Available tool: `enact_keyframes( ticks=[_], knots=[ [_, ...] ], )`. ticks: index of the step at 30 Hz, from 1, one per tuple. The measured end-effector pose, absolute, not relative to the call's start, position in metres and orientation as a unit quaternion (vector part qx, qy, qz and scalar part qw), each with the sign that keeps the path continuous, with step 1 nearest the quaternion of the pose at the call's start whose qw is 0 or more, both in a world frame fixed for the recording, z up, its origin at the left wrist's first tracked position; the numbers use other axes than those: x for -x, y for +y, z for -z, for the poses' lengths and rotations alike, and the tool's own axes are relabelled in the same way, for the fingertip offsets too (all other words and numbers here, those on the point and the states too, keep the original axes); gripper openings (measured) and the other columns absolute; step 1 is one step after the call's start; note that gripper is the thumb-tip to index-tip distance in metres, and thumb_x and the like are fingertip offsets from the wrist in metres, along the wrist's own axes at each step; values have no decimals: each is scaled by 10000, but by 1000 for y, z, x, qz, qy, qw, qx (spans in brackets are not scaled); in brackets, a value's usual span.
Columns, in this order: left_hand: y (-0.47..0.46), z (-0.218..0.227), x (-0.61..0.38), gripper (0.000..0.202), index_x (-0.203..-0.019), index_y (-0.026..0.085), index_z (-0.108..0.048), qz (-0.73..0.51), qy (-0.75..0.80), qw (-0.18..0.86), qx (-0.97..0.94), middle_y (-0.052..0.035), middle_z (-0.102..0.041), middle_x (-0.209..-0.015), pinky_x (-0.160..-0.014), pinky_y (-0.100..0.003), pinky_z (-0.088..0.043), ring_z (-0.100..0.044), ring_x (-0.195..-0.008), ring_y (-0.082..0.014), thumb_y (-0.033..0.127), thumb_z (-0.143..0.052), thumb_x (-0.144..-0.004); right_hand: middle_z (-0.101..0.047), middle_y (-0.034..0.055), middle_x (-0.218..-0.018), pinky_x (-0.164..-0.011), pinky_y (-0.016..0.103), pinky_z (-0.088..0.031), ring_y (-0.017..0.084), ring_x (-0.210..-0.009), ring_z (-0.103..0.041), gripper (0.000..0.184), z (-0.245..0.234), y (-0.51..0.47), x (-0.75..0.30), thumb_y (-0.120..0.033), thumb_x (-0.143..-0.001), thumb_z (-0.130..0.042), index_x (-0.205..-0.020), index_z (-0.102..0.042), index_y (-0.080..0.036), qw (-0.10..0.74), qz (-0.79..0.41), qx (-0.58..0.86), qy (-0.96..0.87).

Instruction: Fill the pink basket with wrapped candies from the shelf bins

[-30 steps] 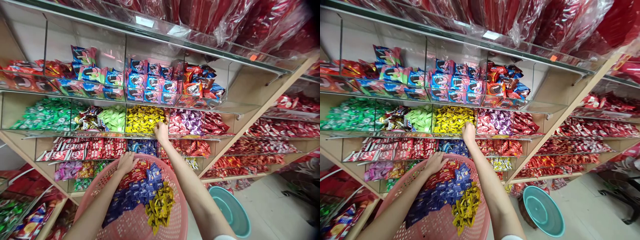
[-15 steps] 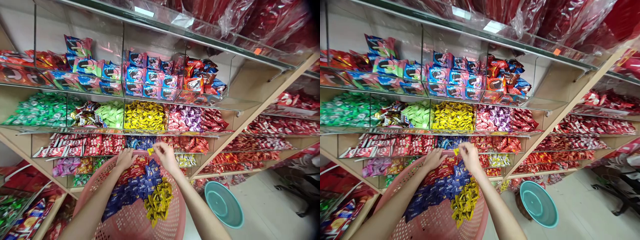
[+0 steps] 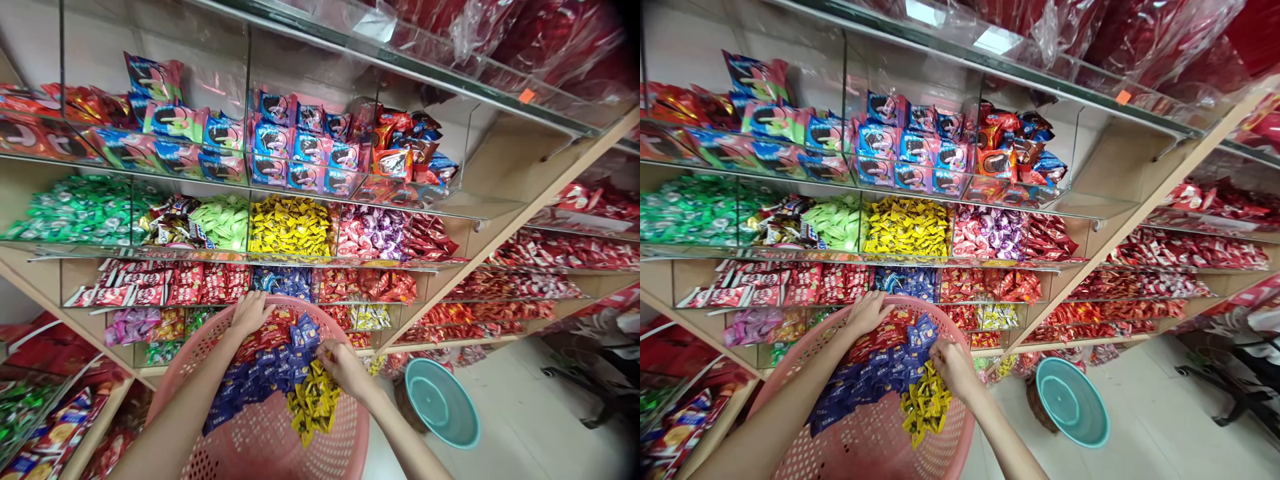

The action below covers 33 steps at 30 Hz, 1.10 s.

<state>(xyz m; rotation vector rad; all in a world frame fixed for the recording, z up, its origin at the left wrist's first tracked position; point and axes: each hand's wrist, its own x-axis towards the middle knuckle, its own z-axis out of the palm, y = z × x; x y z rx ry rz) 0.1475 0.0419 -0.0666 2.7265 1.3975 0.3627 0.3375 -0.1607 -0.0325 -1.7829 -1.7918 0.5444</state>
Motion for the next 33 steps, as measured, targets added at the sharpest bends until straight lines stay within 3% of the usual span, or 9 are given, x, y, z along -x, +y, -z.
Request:
enact_keyframes(
  ticks=[19,26,33],
  knots=[
    [41,64,-147,430,-1081,172,-518,-115,451,26,-885,-101,-589,-1047,-824,-379,-309,-481,-992,-256,474,-292,-875,-653,36,-863,-656,222,-365,157,-765,-602,196,29,-196,-340,-169,-821,-403,-853,-593,-208,203,-181,740,-615],
    [40,63,-147,441,-1102,169,-516,-113,455,35,-883,-105,-586,-1071,-841,-393,-305,-475,-1011,-260,479,-309,-868,-630,51,-847,-653,224,-356,166,-794,-599,186,28,-196,-334,-141,-827,-394,-808,-573,-187,121,-161,757,-622],
    [39,63,-147,429,-1089,168,-522,-115,454,30,-883,-103,-589,-1055,-843,-386,-307,-477,-1002,-256,465,-306,-869,-623,50,-827,-630,221,-343,160,-765,-600,183,-19,-171,-345,-226,-882,-403,-811,-567,-186,114,-65,752,-646]
  ],
)
